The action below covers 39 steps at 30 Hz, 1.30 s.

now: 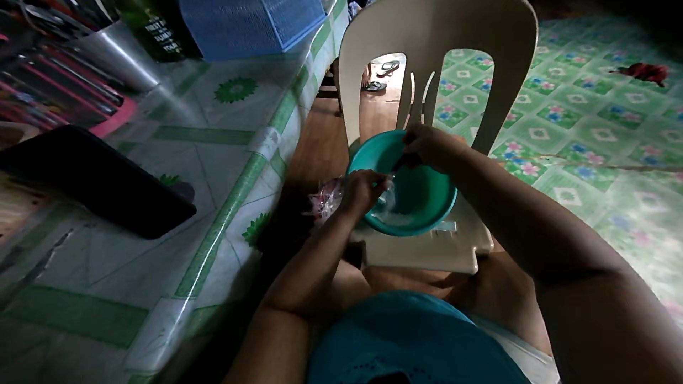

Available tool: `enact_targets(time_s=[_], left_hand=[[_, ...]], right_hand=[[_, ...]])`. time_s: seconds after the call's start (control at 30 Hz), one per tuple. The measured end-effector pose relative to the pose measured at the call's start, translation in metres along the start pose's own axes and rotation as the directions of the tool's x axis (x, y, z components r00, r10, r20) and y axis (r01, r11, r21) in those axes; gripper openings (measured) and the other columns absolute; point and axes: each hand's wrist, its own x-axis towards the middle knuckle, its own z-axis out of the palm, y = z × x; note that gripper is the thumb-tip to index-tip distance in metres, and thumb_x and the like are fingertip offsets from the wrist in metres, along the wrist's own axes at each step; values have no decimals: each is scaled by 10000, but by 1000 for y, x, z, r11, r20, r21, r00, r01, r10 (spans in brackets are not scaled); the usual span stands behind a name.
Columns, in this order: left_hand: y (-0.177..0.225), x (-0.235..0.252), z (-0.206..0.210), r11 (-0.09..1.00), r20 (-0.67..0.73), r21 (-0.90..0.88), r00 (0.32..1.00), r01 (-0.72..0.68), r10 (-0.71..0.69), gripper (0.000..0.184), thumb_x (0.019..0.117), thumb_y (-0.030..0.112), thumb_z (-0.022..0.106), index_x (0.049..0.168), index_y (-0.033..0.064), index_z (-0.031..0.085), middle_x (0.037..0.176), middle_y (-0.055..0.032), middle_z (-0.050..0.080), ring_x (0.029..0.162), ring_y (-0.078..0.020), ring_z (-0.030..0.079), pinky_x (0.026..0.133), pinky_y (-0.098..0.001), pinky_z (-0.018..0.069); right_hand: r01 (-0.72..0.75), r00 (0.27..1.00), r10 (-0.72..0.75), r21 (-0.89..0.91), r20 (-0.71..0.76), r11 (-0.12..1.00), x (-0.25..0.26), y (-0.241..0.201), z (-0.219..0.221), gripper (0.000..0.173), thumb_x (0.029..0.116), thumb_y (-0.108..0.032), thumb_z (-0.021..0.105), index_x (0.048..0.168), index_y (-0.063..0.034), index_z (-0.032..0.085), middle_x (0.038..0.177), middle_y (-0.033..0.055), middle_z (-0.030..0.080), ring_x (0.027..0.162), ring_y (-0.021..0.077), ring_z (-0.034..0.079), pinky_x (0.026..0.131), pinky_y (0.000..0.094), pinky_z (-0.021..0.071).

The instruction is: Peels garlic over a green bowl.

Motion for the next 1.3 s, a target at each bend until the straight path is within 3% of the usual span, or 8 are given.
enact_targets(time_s=[0.1, 0.17, 0.3, 0.4, 0.63, 0.87, 1.13, 1.3], left_hand=[[-3, 8, 5, 980, 78, 198, 996, 23, -39, 235, 1016, 267, 623, 1145, 139, 773, 1105, -96, 744, 1138, -284, 664, 1078, -548, 445], [-6, 11, 12, 953, 93, 304, 995, -1, -29, 228, 1024, 254, 601, 1120, 142, 775, 1096, -106, 741, 1162, -310, 652, 1122, -599, 388], [-8, 9, 25, 890, -121, 417, 959, -185, 256, 147, 978, 132, 643, 976, 117, 789, 976, -73, 748, 1125, -296, 674, 1145, -650, 337], [-8, 10, 27, 877, 77, 446, 984, -177, 160, 153, 950, 9, 606, 919, 35, 753, 992, -122, 728, 1140, -344, 642, 1178, -680, 241], [-20, 14, 27, 939, -104, 344, 994, 18, 19, 199, 1012, 223, 622, 1071, 142, 794, 1022, -78, 756, 1122, -305, 672, 1114, -647, 363], [-45, 14, 25, 983, -180, -27, 966, 182, -184, 244, 1024, 243, 615, 1103, 72, 771, 1068, -114, 733, 1049, -246, 686, 973, -447, 535], [1, 15, 20, 978, -274, 205, 958, -23, 80, 220, 1016, 216, 612, 1110, 125, 788, 995, -99, 741, 979, -274, 701, 920, -487, 541], [22, 15, 23, 953, -321, 298, 933, -61, 160, 189, 1001, 191, 628, 1061, 139, 800, 930, -83, 736, 923, -260, 699, 867, -464, 537]], right_hand=[[13, 1000, -12, 84, -8, 996, 17, 38, 1, 346, 1002, -46, 561, 1339, 10, 502, 1081, 152, 618, 761, 181, 672, 685, 343, 604], [49, 998, -52, -50, -46, 998, 19, 55, 3, 346, 1028, -67, 555, 1356, 26, 500, 1175, 186, 604, 875, 231, 682, 770, 405, 607], [155, 975, -198, -325, -105, 933, 23, 92, 10, 275, 1001, -80, 595, 1267, -13, 580, 1110, 186, 668, 977, 318, 687, 857, 553, 577], [138, 985, -167, -362, -51, 922, 15, 103, 18, 275, 1010, -50, 576, 1279, 6, 573, 1143, 204, 669, 1014, 342, 690, 889, 567, 570], [15, 1000, -21, -492, -6, 871, 33, 129, 34, 337, 955, 7, 620, 1292, 8, 608, 1245, 236, 657, 1134, 407, 658, 950, 629, 522], [-95, 995, 100, -516, -20, 851, 29, 132, 34, 328, 966, -39, 615, 1291, 4, 613, 1267, 249, 643, 1173, 422, 637, 970, 645, 508], [-74, 997, 48, -561, -61, 824, 24, 155, 30, 332, 965, -16, 596, 1294, 29, 597, 1283, 274, 625, 1174, 457, 628, 959, 671, 503], [-222, 975, 218, -209, -39, 952, 4, 154, 72, 323, 1022, -75, 565, 1331, 17, 577, 1306, 241, 622, 1165, 374, 641, 986, 568, 523]])
